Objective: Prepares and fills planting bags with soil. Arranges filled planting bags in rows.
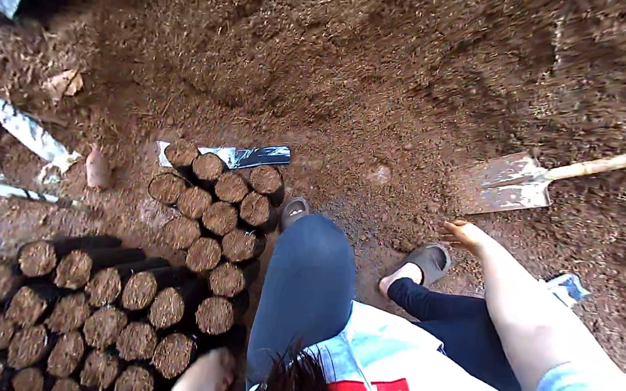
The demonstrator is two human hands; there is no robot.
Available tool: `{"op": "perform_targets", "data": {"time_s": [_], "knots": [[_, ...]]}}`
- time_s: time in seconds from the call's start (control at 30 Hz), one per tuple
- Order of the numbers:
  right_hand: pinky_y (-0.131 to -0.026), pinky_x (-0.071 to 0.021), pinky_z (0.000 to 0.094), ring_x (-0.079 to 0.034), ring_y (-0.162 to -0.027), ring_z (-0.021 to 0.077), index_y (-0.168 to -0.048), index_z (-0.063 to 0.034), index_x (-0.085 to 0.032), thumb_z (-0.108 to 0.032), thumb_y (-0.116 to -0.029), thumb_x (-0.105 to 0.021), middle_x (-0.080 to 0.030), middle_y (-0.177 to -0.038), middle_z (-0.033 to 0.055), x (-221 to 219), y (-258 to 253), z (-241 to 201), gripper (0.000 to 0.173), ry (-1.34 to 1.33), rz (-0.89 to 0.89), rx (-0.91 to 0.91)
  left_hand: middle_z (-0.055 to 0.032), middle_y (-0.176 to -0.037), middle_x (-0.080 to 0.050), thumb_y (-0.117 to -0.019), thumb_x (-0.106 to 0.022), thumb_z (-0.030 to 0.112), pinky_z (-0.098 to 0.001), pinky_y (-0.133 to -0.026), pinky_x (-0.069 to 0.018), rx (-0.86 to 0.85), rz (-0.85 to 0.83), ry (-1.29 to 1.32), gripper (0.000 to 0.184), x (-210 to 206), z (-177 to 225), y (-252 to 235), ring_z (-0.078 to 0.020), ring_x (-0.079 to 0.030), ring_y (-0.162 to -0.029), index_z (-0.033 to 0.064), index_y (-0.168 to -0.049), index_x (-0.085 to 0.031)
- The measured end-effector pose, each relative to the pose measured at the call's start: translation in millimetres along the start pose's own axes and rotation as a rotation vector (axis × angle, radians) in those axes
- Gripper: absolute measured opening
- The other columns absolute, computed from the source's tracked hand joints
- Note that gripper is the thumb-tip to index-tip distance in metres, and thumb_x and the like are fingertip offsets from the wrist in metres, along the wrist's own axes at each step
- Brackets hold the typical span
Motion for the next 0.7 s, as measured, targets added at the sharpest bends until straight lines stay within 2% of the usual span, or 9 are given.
{"op": "perform_targets", "data": {"time_s": [0.03,0.07,0.13,0.2,0.3,0.4,0.47,0.6,0.7], "knots": [[-0.102,-0.0483,0.0507,-0.063,-0.122,0.0342,-0.149,-0.0031,-0.046,-0.032,-0.1129,-0.039,-0.059,-0.142,0.0206,-7,-7,-5,0.047,-0.002,-0.009,0.012,-0.0243,-0.102,-0.071,-0.1108,-0.043,0.029,-0.0566,-0.080,-0.0579,-0.043,0.067,-0.051,0.041,31,15,-23,-0.0367,-0.071,-0.088,-0.0046,-0.126,-0.062],[-0.103,-0.0477,0.0510,-0.062,-0.123,0.0346,-0.148,-0.0023,-0.047,-0.032,-0.1130,-0.038,-0.058,-0.142,0.0214,-16,-11,-9,0.046,-0.010,-0.027,0.022,-0.0222,-0.106,-0.071,-0.1106,-0.043,0.033,-0.0582,-0.086,-0.0575,-0.057,0.155,-0.112,0.042,66,55,-38,-0.0358,-0.072,-0.094,-0.0003,-0.129,-0.061],[-0.104,-0.0472,0.0510,-0.062,-0.123,0.0348,-0.148,-0.0016,-0.047,-0.031,-0.1131,-0.038,-0.059,-0.142,0.0218,-35,-25,-14,0.046,-0.011,-0.084,0.048,-0.0256,-0.118,-0.068,-0.1113,-0.044,0.032,-0.0627,-0.098,-0.0504,-0.146,0.332,-0.222,0.043,128,157,-62,-0.0405,-0.067,-0.111,0.0017,-0.138,-0.057],[-0.105,-0.0478,0.0510,-0.063,-0.123,0.0348,-0.147,-0.0008,-0.048,-0.031,-0.1128,-0.039,-0.060,-0.140,0.0219,-49,-41,-18,0.047,-0.012,-0.154,0.094,-0.0281,-0.122,-0.066,-0.1106,-0.046,0.025,-0.0638,-0.103,-0.0468,-0.296,0.432,-0.294,0.040,168,243,-105,-0.0434,-0.064,-0.117,-0.0013,-0.138,-0.057],[-0.108,-0.0463,0.0513,-0.061,-0.126,0.0342,-0.143,0.0008,-0.052,-0.035,-0.1120,-0.041,-0.061,-0.139,0.0222,-56,-57,-35,0.049,0.015,-0.214,0.202,-0.0273,-0.122,-0.067,-0.1090,-0.046,0.022,-0.0653,-0.103,-0.0466,-0.448,0.459,-0.409,0.037,202,329,-206,-0.0438,-0.064,-0.119,-0.0009,-0.135,-0.060],[-0.111,-0.0407,0.0560,-0.057,-0.130,0.0359,-0.137,-0.0011,-0.060,-0.043,-0.1102,-0.043,-0.061,-0.138,0.0229,-34,-83,-61,0.052,-0.038,-0.091,0.265,-0.0301,-0.127,-0.063,-0.1081,-0.050,0.025,-0.0664,-0.105,-0.0443,-0.490,0.358,-0.588,0.038,213,396,-316,-0.0466,-0.060,-0.124,-0.0041,-0.130,-0.062],[-0.114,-0.0373,0.0590,-0.054,-0.134,0.0393,-0.142,-0.0009,-0.058,-0.045,-0.1096,-0.043,-0.058,-0.141,0.0261,-16,-112,-83,0.056,-0.089,0.003,0.271,-0.0328,-0.132,-0.060,-0.1086,-0.051,0.026,-0.0665,-0.109,-0.0407,-0.497,0.314,-0.642,0.040,210,432,-369,-0.0492,-0.055,-0.129,-0.0055,-0.131,-0.061],[-0.113,-0.0376,0.0632,-0.055,-0.133,0.0426,-0.139,-0.0007,-0.060,-0.047,-0.1093,-0.042,-0.060,-0.138,0.0277,21,-198,-158,0.058,0.024,0.114,0.478,-0.0292,-0.134,-0.061,-0.1101,-0.047,0.025,-0.0635,-0.111,-0.0404,-0.531,0.422,-0.242,0.038,185,482,-442,-0.0431,-0.056,-0.131,-0.0032,-0.132,-0.061],[-0.116,-0.0375,0.0569,-0.054,-0.135,0.0373,-0.137,-0.0036,-0.062,-0.045,-0.1100,-0.038,-0.060,-0.140,0.0231,32,-255,-253,0.055,0.147,0.143,0.732,-0.0223,-0.143,-0.058,-0.1103,-0.045,0.026,-0.0508,-0.118,-0.0376,-0.610,0.574,0.063,0.041,152,499,-487,-0.0320,-0.052,-0.138,0.0008,-0.140,-0.058]]}}
Point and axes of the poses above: each hand's wrist, its own y-axis away from the middle knuckle, its own x-axis out of the back of the hand, z = x × y, the point moved 2 cm from there along -y, towards the middle knuckle
